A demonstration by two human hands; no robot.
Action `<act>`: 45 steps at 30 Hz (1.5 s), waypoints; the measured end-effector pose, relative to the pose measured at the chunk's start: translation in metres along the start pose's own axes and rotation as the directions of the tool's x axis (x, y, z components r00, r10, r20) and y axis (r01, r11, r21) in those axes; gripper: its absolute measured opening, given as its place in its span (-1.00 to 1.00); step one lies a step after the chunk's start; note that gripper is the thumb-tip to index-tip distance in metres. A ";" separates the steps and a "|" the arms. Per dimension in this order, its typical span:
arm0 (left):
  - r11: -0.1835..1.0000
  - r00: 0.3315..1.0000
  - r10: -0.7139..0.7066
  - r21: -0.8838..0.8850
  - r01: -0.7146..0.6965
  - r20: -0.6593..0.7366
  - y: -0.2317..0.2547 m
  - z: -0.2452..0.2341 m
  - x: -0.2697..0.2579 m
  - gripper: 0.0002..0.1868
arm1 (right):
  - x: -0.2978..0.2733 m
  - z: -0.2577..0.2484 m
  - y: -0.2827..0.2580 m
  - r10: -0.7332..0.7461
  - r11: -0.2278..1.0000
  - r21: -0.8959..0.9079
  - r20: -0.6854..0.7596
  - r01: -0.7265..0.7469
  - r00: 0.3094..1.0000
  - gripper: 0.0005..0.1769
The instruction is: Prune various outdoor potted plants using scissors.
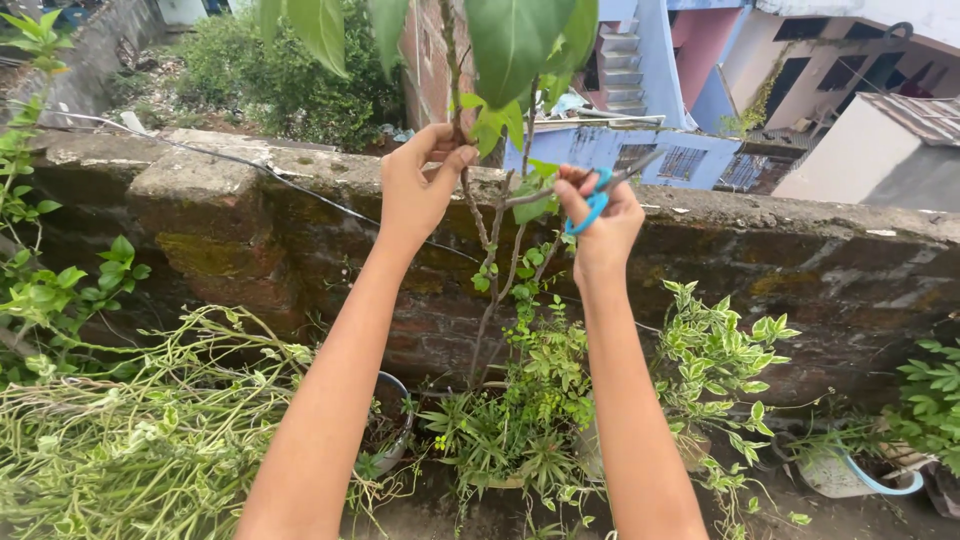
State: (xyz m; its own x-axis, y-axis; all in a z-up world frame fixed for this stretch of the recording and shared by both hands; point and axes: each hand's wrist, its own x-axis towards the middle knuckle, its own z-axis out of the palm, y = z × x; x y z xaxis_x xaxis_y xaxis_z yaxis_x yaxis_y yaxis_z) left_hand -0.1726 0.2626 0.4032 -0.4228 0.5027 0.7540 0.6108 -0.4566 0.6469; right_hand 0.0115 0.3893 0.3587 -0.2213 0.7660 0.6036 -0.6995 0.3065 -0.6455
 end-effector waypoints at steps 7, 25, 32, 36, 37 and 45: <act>1.000 0.997 0.019 0.005 -0.019 -0.074 -0.010 -0.001 -0.003 -0.70 | -0.023 0.005 0.002 -0.039 0.997 -0.062 -0.034 0.037 0.999 -0.74; 0.930 0.994 -0.102 0.356 0.086 0.026 -0.135 -0.007 -0.064 -0.70 | 0.028 -0.004 0.005 0.091 0.972 -0.223 0.075 -0.072 0.993 -0.76; 0.244 0.853 -0.449 -0.881 0.405 0.268 -0.167 0.008 -0.094 -0.57 | 0.135 0.019 0.013 -0.183 0.968 -0.146 0.141 0.203 0.973 -0.74; 0.361 0.910 -0.337 -0.860 0.360 0.240 -0.122 0.013 -0.083 -0.63 | 0.206 0.054 0.004 -0.317 0.805 -0.485 0.133 0.341 0.939 -0.64; 0.407 0.928 -0.288 -0.847 0.341 0.236 -0.108 0.015 -0.079 -0.64 | 0.228 0.061 0.007 -0.290 0.797 -0.511 0.143 0.322 0.946 -0.59; 0.924 0.970 0.190 0.362 -0.125 -0.150 -0.066 0.017 -0.026 -0.65 | 0.226 0.087 -0.027 0.060 0.983 0.142 0.344 -0.115 0.937 -0.74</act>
State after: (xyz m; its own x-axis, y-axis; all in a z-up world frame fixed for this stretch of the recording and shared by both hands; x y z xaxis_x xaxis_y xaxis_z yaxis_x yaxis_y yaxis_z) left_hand -0.1911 0.2920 0.3390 -0.3946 0.2913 0.8714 0.8594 -0.2184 0.4622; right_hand -0.0792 0.5049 0.5536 -0.4833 0.5415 0.6879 -0.7589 0.1325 -0.6376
